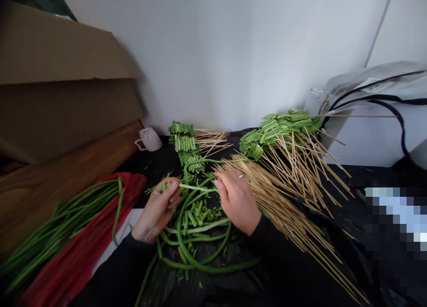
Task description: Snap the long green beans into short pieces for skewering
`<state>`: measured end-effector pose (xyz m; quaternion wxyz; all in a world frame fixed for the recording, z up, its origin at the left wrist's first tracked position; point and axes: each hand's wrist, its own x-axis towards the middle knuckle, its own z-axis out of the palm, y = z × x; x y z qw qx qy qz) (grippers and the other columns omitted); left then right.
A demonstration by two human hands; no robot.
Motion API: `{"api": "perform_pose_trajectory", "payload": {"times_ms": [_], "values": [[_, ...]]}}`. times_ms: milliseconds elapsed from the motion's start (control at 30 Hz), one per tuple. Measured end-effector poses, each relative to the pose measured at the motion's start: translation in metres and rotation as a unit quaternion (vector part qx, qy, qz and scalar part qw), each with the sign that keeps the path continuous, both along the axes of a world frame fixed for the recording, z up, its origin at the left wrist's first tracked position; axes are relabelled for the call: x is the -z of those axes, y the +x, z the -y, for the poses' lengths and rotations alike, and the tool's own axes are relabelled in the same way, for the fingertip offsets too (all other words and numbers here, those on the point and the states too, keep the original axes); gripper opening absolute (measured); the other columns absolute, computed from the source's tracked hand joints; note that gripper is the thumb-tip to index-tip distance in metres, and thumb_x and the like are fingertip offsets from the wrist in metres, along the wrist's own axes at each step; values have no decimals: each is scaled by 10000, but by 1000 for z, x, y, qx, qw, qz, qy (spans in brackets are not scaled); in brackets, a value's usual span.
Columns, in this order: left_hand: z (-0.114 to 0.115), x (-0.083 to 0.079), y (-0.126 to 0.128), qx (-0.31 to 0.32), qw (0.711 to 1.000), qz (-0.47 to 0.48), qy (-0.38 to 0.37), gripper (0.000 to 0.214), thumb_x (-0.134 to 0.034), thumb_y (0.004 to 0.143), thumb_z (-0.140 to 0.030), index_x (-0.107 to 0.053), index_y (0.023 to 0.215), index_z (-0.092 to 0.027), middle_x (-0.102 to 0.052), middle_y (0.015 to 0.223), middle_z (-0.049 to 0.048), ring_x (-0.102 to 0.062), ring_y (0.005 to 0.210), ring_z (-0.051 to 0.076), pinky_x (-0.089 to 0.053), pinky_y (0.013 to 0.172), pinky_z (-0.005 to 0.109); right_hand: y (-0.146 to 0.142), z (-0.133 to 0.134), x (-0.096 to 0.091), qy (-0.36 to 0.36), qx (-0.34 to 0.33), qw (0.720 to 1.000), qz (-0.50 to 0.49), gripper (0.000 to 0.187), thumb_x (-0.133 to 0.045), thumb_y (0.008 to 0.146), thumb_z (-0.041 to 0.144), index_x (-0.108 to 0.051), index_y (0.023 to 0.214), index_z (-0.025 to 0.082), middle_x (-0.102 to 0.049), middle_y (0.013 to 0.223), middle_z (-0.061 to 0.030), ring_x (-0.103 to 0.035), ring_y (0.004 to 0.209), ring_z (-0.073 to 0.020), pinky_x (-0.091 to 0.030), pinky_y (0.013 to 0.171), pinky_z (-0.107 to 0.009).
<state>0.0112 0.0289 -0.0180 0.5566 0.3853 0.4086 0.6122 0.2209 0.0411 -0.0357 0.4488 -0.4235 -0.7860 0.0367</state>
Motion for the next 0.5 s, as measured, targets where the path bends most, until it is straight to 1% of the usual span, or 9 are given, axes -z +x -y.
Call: {"api": "perform_pose_trajectory", "payload": {"times_ms": [100,133,200,233,300,333,400,433,500], "values": [[1,8,4,-5,996,-92,12,281,-801,691,-351,-627,765,-143,-344,479,-91,-249,416,26,-154,393,159,-8,9,-3,-6,-46,999,22,268,-453,965,307,-586,1159,181,-663,1013,-96,-571,989,-249,-438,875,-410],[1,11,5,-2,993,-114,15,277,-796,696,-359,-636,767,-144,-357,477,-89,-250,415,27,-154,397,166,-11,11,-3,-10,-56,998,42,264,-468,960,310,-592,1152,178,-665,989,-94,-568,972,-249,-434,870,-411],[1,15,5,4,990,-141,19,259,-778,715,-368,-659,792,-153,-394,479,-82,-256,414,33,-160,406,177,-13,12,-1,-16,-72,994,82,216,-462,963,267,-621,1078,175,-664,914,-78,-562,909,-235,-423,849,-394],[1,16,4,-2,989,-149,23,250,-764,730,-374,-673,821,-159,-436,495,-73,-264,415,37,-169,410,181,-13,12,0,-20,-75,992,100,203,-446,967,233,-632,1022,176,-659,876,-67,-557,875,-225,-415,837,-382],[0,13,2,-45,983,-174,47,239,-734,759,-373,-706,889,-174,-567,596,-31,-334,440,53,-230,430,188,-13,12,1,-16,-63,990,128,226,-417,969,185,-637,916,177,-643,818,-55,-539,830,-214,-394,813,-366],[1,11,1,-75,975,-199,70,225,-725,770,-358,-723,908,-180,-625,677,-2,-403,482,68,-288,464,191,-12,11,1,-10,-48,989,142,233,-416,968,176,-634,886,177,-634,799,-53,-530,826,-217,-382,807,-366],[2,6,0,-125,945,-272,131,162,-725,773,-300,-753,890,-193,-679,808,41,-533,639,116,-394,608,210,-12,11,1,4,-18,984,179,219,-432,958,166,-630,862,178,-616,775,-54,-515,837,-229,-357,806,-378],[4,3,0,-131,927,-312,161,127,-735,764,-268,-765,866,-200,-684,827,50,-564,717,140,-413,686,222,-12,12,1,10,-8,980,200,207,-444,949,156,-627,857,180,-609,769,-54,-509,840,-234,-345,802,-384],[8,2,1,-101,901,-371,203,118,-756,741,-225,-780,857,-220,-678,818,56,-581,786,169,-415,764,239,-12,13,1,18,2,971,238,184,-463,929,125,-618,847,181,-599,764,-52,-502,835,-238,-325,784,-392]]}}
